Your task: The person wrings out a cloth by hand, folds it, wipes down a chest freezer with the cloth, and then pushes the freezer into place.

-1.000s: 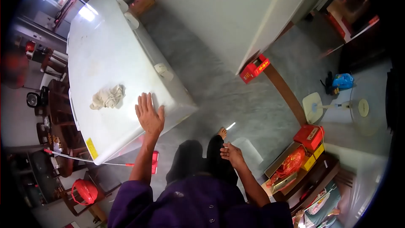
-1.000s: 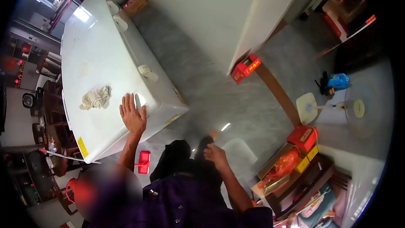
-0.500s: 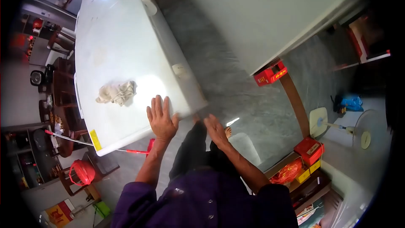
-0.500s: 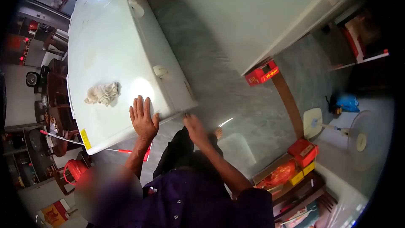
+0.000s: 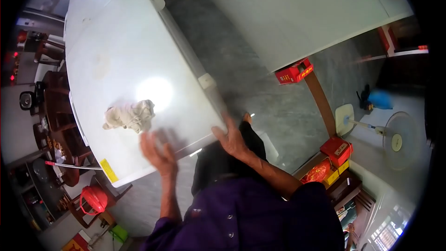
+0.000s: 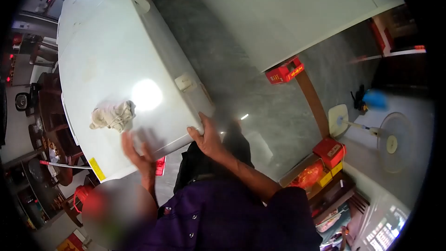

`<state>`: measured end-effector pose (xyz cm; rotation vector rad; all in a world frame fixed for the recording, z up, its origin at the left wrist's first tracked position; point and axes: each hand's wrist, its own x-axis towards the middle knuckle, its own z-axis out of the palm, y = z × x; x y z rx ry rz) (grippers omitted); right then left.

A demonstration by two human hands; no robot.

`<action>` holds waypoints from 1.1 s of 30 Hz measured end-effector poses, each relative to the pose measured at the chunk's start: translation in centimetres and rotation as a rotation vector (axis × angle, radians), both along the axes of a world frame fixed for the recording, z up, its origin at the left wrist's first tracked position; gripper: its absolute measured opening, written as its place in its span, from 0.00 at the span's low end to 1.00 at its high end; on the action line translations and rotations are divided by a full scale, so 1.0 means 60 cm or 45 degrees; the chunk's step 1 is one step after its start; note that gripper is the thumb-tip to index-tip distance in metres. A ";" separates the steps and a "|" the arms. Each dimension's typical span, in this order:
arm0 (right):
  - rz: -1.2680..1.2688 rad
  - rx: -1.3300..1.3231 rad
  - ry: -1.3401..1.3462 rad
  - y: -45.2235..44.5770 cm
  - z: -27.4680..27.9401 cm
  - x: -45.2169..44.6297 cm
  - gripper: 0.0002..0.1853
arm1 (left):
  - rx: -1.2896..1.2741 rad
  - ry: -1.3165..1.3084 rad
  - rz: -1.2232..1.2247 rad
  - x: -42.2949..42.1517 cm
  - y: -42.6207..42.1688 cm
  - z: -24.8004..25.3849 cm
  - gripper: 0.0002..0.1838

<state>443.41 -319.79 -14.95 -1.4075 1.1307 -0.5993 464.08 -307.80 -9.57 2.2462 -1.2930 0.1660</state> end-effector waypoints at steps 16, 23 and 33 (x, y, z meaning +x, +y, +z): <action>0.380 -0.212 -0.041 -0.051 -0.038 -0.020 0.50 | -0.221 0.478 1.564 0.300 0.371 -0.103 0.33; 0.255 -0.274 0.006 -0.034 -0.027 -0.018 0.43 | -0.207 0.397 1.874 0.338 0.393 -0.082 0.36; -0.076 -0.179 0.086 0.006 -0.032 0.008 0.33 | -0.895 1.919 0.897 0.476 0.550 -0.137 0.36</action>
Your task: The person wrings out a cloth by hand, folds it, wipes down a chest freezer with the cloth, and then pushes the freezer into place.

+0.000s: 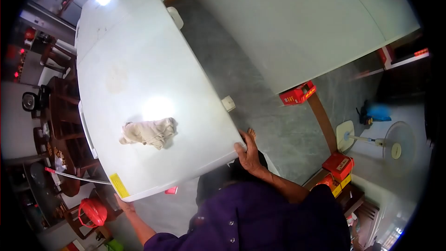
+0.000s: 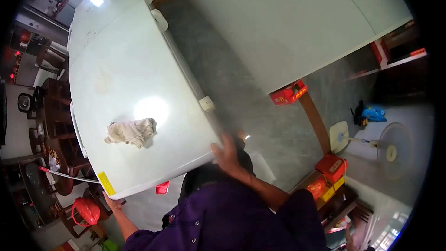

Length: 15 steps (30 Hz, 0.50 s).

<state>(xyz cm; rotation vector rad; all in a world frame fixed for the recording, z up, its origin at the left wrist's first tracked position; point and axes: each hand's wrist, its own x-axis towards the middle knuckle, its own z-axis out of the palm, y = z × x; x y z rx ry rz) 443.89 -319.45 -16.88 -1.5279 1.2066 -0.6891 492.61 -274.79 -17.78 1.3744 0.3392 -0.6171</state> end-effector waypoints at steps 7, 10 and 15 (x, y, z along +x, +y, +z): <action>-0.060 0.054 -0.081 -0.003 0.025 0.014 0.35 | -0.184 -0.208 0.236 -0.032 -0.037 -0.020 0.33; -0.080 0.040 -0.125 -0.006 0.022 0.020 0.36 | -0.147 -0.232 0.337 -0.037 -0.058 -0.020 0.27; -0.108 0.147 -0.166 -0.006 0.040 0.023 0.36 | 0.042 -0.345 0.231 -0.020 -0.048 -0.030 0.22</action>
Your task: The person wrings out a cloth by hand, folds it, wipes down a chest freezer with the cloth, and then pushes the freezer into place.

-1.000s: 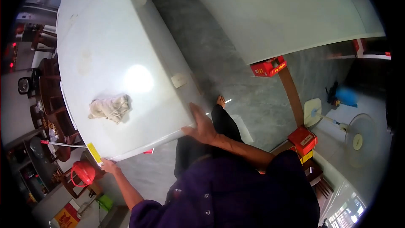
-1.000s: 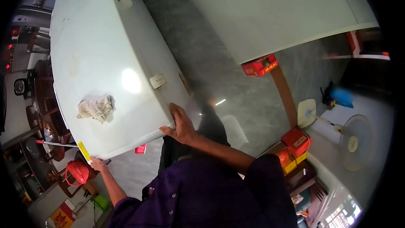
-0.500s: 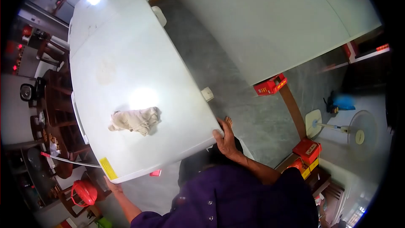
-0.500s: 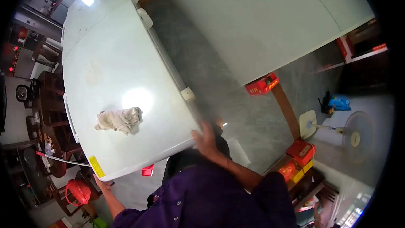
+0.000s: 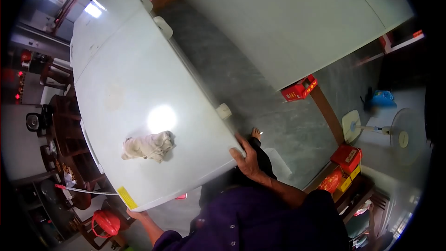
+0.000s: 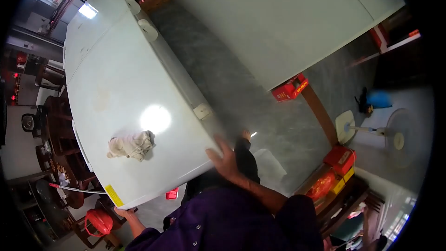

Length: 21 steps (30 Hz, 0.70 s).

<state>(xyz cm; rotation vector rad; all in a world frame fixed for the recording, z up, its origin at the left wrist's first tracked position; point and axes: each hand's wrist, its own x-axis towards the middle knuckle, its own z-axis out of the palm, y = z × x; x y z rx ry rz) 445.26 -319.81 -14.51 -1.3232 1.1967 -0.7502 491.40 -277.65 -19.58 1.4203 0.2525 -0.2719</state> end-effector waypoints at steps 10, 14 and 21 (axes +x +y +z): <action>-0.051 -0.005 -0.020 -0.016 -0.004 -0.002 0.33 | 0.000 0.095 0.004 -0.016 -0.011 0.016 0.21; -0.081 -0.120 -0.012 -0.040 0.005 -0.007 0.31 | -0.002 0.088 -0.019 -0.025 -0.017 0.014 0.22; -0.041 -0.093 0.018 -0.099 0.034 -0.039 0.30 | 0.001 0.120 0.021 -0.070 -0.040 0.016 0.24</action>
